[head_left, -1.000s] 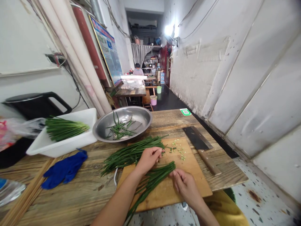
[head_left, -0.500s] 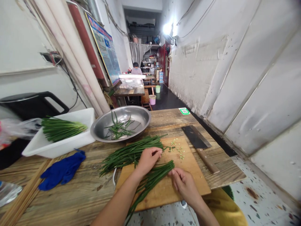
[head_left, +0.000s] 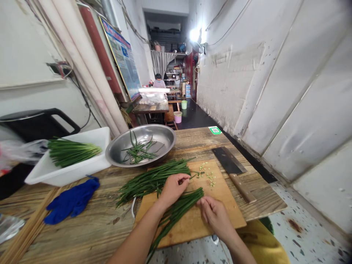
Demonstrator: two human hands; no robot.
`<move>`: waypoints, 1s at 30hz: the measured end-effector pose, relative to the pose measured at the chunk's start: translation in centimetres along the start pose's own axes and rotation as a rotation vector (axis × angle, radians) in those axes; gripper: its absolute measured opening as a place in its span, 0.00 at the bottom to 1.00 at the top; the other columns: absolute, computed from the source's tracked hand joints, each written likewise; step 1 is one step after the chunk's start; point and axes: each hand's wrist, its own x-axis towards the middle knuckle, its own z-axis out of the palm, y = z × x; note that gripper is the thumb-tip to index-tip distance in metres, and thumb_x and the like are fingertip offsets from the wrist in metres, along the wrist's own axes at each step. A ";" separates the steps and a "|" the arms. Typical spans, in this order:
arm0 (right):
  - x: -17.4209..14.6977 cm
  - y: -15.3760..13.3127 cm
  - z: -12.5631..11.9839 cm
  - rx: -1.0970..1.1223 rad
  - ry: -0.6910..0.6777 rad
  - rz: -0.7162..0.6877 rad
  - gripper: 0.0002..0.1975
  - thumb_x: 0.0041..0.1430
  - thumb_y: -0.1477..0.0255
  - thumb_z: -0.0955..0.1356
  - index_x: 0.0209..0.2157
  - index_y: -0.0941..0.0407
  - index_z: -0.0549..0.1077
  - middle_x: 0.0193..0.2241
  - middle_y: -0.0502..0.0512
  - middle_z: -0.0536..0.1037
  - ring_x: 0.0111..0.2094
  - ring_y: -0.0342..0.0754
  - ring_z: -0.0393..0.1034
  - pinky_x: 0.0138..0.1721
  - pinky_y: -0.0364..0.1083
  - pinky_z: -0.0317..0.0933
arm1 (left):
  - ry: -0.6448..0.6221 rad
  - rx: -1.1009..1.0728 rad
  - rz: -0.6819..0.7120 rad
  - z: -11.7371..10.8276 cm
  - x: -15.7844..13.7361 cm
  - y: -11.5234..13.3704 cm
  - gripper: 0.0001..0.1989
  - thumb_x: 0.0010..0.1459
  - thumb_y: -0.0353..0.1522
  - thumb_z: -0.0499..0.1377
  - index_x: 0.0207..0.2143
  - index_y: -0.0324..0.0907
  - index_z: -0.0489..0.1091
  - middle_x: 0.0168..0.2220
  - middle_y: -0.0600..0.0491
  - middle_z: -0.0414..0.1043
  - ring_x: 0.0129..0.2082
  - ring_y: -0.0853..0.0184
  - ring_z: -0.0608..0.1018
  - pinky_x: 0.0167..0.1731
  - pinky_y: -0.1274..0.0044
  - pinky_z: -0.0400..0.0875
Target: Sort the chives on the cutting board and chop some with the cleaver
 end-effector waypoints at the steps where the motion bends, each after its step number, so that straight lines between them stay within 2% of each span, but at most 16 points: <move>1: 0.0 0.0 0.0 0.003 -0.001 0.003 0.21 0.60 0.55 0.58 0.29 0.58 0.68 0.11 0.41 0.55 0.13 0.37 0.48 0.15 0.38 0.43 | 0.000 0.002 0.000 0.0 0.0 0.0 0.13 0.51 0.34 0.54 0.35 0.37 0.75 0.25 0.52 0.75 0.25 0.69 0.73 0.27 0.79 0.66; 7: -0.1 -0.2 0.0 -0.012 -0.001 0.002 0.21 0.59 0.54 0.59 0.29 0.59 0.68 0.12 0.41 0.56 0.14 0.38 0.49 0.16 0.38 0.44 | -0.001 0.012 0.003 -0.1 0.0 0.1 0.12 0.51 0.32 0.55 0.34 0.37 0.75 0.27 0.52 0.76 0.27 0.68 0.74 0.31 0.78 0.67; 22: 0.0 -0.2 0.0 0.008 -0.015 0.010 0.22 0.59 0.54 0.59 0.29 0.59 0.68 0.12 0.41 0.56 0.14 0.37 0.48 0.16 0.38 0.43 | -0.020 0.010 0.029 -0.2 -0.1 0.2 0.10 0.52 0.32 0.54 0.31 0.39 0.75 0.29 0.53 0.76 0.29 0.68 0.74 0.32 0.80 0.66; 30: 0.1 0.1 -0.1 -0.038 -0.009 -0.002 0.21 0.60 0.55 0.58 0.30 0.59 0.68 0.12 0.42 0.57 0.14 0.37 0.49 0.16 0.38 0.44 | -0.036 0.000 0.034 -0.3 -0.2 0.2 0.10 0.52 0.32 0.55 0.32 0.40 0.76 0.30 0.53 0.77 0.31 0.67 0.76 0.35 0.79 0.67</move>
